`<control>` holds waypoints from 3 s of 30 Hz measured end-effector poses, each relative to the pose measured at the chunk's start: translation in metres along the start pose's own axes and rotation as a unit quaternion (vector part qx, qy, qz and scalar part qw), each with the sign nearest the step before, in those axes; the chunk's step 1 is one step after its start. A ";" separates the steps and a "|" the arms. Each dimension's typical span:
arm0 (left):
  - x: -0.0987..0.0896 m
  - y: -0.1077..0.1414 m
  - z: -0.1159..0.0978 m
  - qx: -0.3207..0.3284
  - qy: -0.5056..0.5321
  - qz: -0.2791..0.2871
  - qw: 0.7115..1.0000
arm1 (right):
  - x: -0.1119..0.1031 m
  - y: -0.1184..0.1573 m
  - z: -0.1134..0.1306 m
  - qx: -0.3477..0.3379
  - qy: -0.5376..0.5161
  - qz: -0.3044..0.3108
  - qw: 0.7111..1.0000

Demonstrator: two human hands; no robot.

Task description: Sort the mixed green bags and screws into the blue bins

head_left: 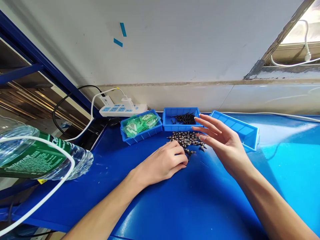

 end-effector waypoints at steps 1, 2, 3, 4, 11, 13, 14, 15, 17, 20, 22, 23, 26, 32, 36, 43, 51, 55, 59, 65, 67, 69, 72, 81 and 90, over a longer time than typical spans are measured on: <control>0.000 0.000 0.001 -0.002 -0.006 -0.002 1.000 | -0.001 0.000 0.001 -0.002 0.005 -0.002 1.000; -0.002 -0.001 0.001 -0.003 -0.011 -0.005 1.000 | -0.001 0.000 0.002 -0.004 0.008 -0.002 1.000; -0.004 -0.001 0.002 -0.003 -0.014 -0.013 1.000 | -0.001 0.000 0.003 -0.004 0.011 0.001 1.000; -0.006 -0.001 0.003 -0.005 -0.015 -0.025 1.000 | 0.000 0.000 0.004 -0.003 0.015 0.007 1.000; -0.032 0.005 0.011 -0.029 0.056 -0.165 0.984 | 0.010 0.001 0.006 0.029 0.096 0.054 0.994; -0.035 0.006 0.015 -0.057 0.087 -0.179 0.978 | 0.013 0.001 0.006 0.039 0.113 0.069 0.990; -0.035 0.006 0.016 -0.070 0.104 -0.181 0.975 | 0.014 0.001 0.007 0.040 0.119 0.073 0.989; -0.036 0.006 0.017 -0.080 0.123 -0.181 0.972 | 0.014 0.001 0.007 0.040 0.125 0.074 0.989; -0.037 0.005 0.019 -0.098 0.159 -0.184 0.965 | 0.014 0.000 0.007 0.041 0.135 0.077 0.987; -0.038 0.004 0.022 -0.118 0.191 -0.192 0.955 | 0.013 -0.001 0.005 0.046 0.139 0.083 0.986; -0.039 0.003 0.023 -0.123 0.204 -0.195 0.951 | 0.013 -0.001 0.003 0.049 0.136 0.086 0.986; -0.038 0.003 0.023 -0.124 0.211 -0.194 0.950 | 0.013 -0.001 0.003 0.050 0.136 0.087 0.986; -0.035 0.002 0.023 -0.120 0.226 -0.184 0.949 | 0.014 0.000 0.001 0.050 0.145 0.095 0.984; -0.031 0.003 0.022 -0.117 0.243 -0.171 0.948 | 0.022 0.003 0.007 0.037 0.161 0.137 0.977; -0.029 0.008 0.031 -0.168 0.312 -0.204 0.912 | 0.028 0.007 0.010 0.035 0.165 0.170 0.971; -0.021 0.010 0.041 -0.220 0.395 -0.208 0.867 | 0.033 0.012 0.003 0.066 0.129 0.189 0.971; -0.030 0.005 0.030 -0.172 0.273 -0.182 0.929 | 0.027 0.008 -0.004 0.142 0.065 0.166 0.974; -0.034 0.004 0.015 -0.102 0.089 -0.153 0.979 | 0.009 -0.002 -0.004 0.105 0.014 0.056 0.993; -0.019 0.000 -0.003 -0.009 0.020 -0.107 0.994 | -0.001 -0.005 -0.003 0.040 -0.065 -0.047 0.996; 0.004 -0.004 -0.021 0.059 -0.076 -0.072 0.993 | 0.003 0.000 -0.006 0.049 -0.074 -0.032 0.996; 0.007 -0.004 -0.022 0.065 -0.085 -0.069 0.992 | 0.002 0.001 -0.006 0.050 -0.070 -0.030 0.996; 0.009 -0.003 -0.020 0.066 -0.094 -0.063 0.991 | 0.000 0.001 -0.006 0.063 -0.068 -0.030 0.995; 0.012 -0.003 -0.016 0.053 -0.106 -0.049 0.992 | -0.002 0.000 -0.006 0.070 -0.059 -0.029 0.995; 0.002 0.001 -0.007 0.001 -0.033 -0.071 0.997 | -0.004 0.000 -0.008 0.072 -0.055 -0.025 0.996; -0.025 0.006 0.025 -0.171 0.227 -0.239 0.928 | 0.002 0.001 -0.001 0.060 0.038 0.003 0.997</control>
Point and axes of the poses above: each hand's wrist, its own y-axis away from the middle knuckle, its own x-axis out of the palm, z = x × y, the point moved 8 cm from there along -y, towards the middle knuckle, and after that the axes turned 1 degree about -y, right-handed, at the moved point
